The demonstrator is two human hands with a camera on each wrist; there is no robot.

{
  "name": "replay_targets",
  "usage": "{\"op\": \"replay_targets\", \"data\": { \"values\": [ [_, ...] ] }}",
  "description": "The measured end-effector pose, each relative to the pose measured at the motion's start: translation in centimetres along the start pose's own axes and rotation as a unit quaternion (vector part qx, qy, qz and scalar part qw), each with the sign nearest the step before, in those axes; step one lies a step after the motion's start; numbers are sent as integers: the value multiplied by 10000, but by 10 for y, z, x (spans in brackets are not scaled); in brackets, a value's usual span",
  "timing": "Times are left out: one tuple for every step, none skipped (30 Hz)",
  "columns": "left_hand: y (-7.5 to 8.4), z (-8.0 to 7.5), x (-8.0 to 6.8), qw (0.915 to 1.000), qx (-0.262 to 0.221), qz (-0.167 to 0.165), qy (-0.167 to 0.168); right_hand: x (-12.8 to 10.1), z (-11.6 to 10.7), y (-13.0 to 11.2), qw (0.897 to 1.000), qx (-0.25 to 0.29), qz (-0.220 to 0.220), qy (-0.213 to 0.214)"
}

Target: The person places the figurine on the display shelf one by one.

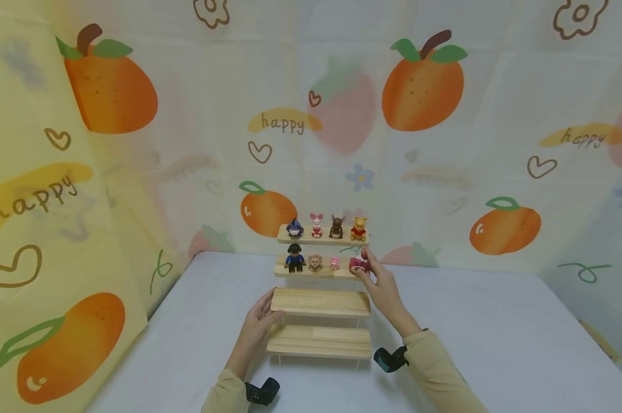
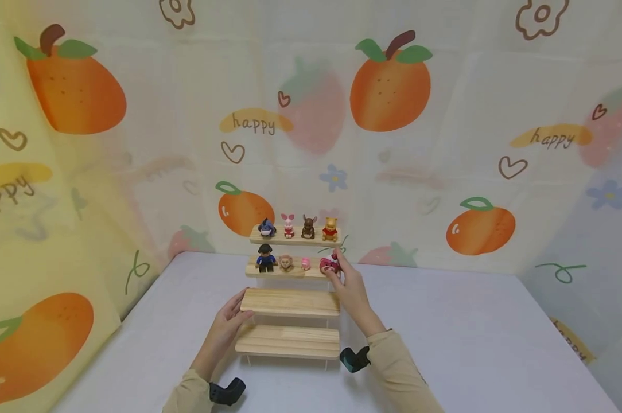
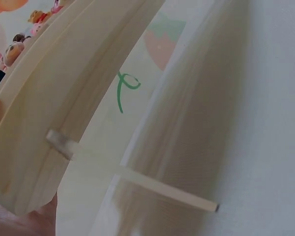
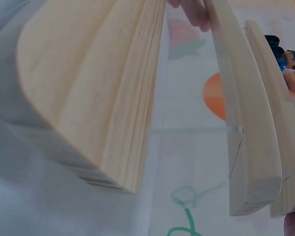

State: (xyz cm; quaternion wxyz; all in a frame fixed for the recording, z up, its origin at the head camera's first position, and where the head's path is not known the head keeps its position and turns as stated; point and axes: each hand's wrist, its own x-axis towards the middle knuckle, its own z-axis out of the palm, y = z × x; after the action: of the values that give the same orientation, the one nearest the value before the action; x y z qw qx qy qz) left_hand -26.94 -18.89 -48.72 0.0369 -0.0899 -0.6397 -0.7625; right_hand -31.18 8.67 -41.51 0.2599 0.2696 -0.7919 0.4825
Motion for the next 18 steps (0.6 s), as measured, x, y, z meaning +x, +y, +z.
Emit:
{"op": "replay_targets", "data": {
  "values": [
    [0,0,0,10000,-22,-10,-4,0,1,2,10000,21,18,-1],
    [-1,0,0,10000,-62,-24,-6,0,1,3,10000,28,14,-1],
    [-1,0,0,10000,-82,-33,-9,-1,1,4,10000,61,-9,9],
    [-2,0,0,10000,-70,-65,20,-1,1,3,9999,101,0,18],
    [-2,1,1,9999,-58,-111,60,-1,0,-1,9999,129,30,24],
    [-2,0,1,9999,-40,-126,60,-1,0,-7,9999,139,52,30],
    [-2,0,1,9998,-44,-155,78,-1,-1,-12,9998,159,89,37],
    [-2,0,2,9997,4,-201,102,-2,-2,-12,9998,133,121,25],
    [-2,0,2,9997,13,-240,103,-3,-2,-12,9998,132,158,22],
    [-2,0,3,9996,32,-275,100,-4,-4,-12,9998,87,197,29],
    [-1,1,4,9995,32,-306,73,-5,-5,-12,9997,60,231,33],
    [0,1,4,9993,38,-358,51,-7,-6,-7,9997,14,223,51],
    [1,1,5,9990,57,-444,50,-9,-7,0,9998,-48,206,66],
    [3,1,5,9986,163,-506,41,-10,-9,6,9997,-115,196,77],
    [5,0,6,9982,252,-544,21,-11,-12,8,9997,-161,177,97],
    [8,-1,6,9974,413,-596,21,-12,-15,10,9995,-256,164,88],
    [10,-4,7,9963,581,-626,-14,-12,-19,12,9992,-336,185,55],
    [13,-7,8,9953,731,-632,-55,-12,-22,14,9987,-463,192,0]
  ]
}}
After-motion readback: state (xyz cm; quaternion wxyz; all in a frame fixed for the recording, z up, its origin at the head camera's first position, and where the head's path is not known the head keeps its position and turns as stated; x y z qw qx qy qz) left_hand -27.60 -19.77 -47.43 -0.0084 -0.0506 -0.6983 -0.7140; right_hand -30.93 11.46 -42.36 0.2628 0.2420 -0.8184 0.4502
